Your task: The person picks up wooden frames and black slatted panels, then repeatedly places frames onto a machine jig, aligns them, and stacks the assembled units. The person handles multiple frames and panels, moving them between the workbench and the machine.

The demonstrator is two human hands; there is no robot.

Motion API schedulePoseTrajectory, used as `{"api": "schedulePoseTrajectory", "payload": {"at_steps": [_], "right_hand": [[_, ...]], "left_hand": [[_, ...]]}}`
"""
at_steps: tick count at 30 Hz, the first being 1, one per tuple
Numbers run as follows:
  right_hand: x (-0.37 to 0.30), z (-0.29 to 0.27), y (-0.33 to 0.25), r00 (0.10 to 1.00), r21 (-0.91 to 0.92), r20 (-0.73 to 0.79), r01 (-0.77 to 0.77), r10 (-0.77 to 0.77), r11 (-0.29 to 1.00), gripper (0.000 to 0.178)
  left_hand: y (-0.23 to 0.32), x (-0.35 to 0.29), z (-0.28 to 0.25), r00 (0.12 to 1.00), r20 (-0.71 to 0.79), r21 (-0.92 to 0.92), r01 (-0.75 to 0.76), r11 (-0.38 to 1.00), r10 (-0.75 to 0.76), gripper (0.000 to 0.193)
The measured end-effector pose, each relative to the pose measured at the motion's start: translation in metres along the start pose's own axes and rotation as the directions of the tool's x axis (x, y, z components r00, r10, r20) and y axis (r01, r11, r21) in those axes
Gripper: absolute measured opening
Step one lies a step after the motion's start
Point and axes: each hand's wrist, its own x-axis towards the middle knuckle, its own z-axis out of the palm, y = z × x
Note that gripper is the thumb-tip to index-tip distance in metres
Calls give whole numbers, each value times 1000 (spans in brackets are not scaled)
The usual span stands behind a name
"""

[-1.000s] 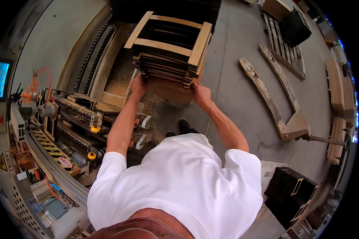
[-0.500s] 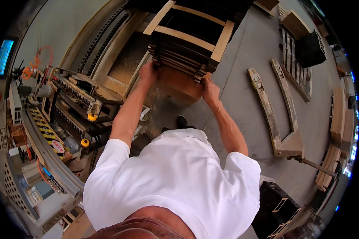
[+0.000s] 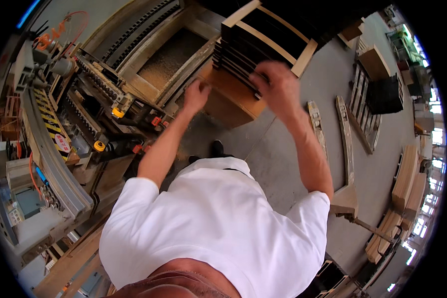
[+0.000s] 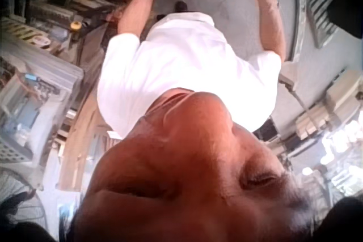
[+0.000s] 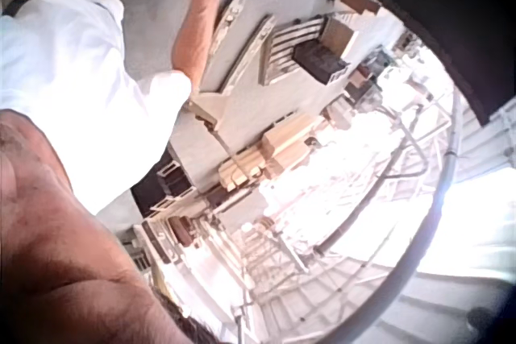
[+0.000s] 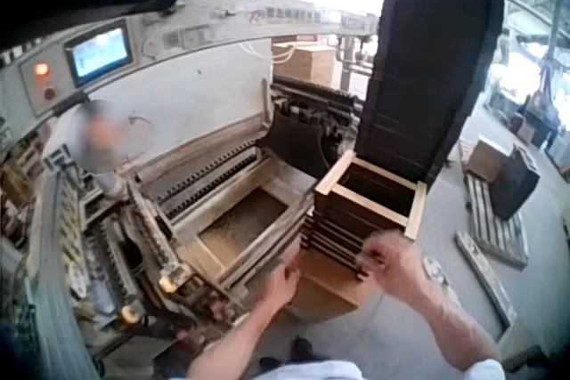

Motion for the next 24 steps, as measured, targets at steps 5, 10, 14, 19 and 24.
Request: {"api": "schedulePoseTrajectory", "payload": {"at_steps": [5, 10, 14, 19, 24], "right_hand": [[75, -8, 31, 999, -425, 42, 30, -13, 905, 21], [86, -1, 28, 996, -247, 40, -61, 73, 967, 25], [116, 31, -19, 997, 7, 63, 50, -51, 999, 24], [148, 110, -132, 936, 374, 201, 200, -290, 906, 22], [179, 196, -181, 789, 429, 400, 288, -466, 856, 27]], "left_hand": [[-53, -118, -53, 982, 37, -289, 187, 939, -184, 27], [-83, -184, -137, 885, -180, -466, 307, 830, -428, 25], [-56, -168, -214, 795, -442, -591, 89, 802, -415, 20], [-47, -66, -305, 601, -669, -619, -123, 776, -438, 28], [-139, 59, -399, 545, -421, -907, -228, 355, -725, 60]]}}
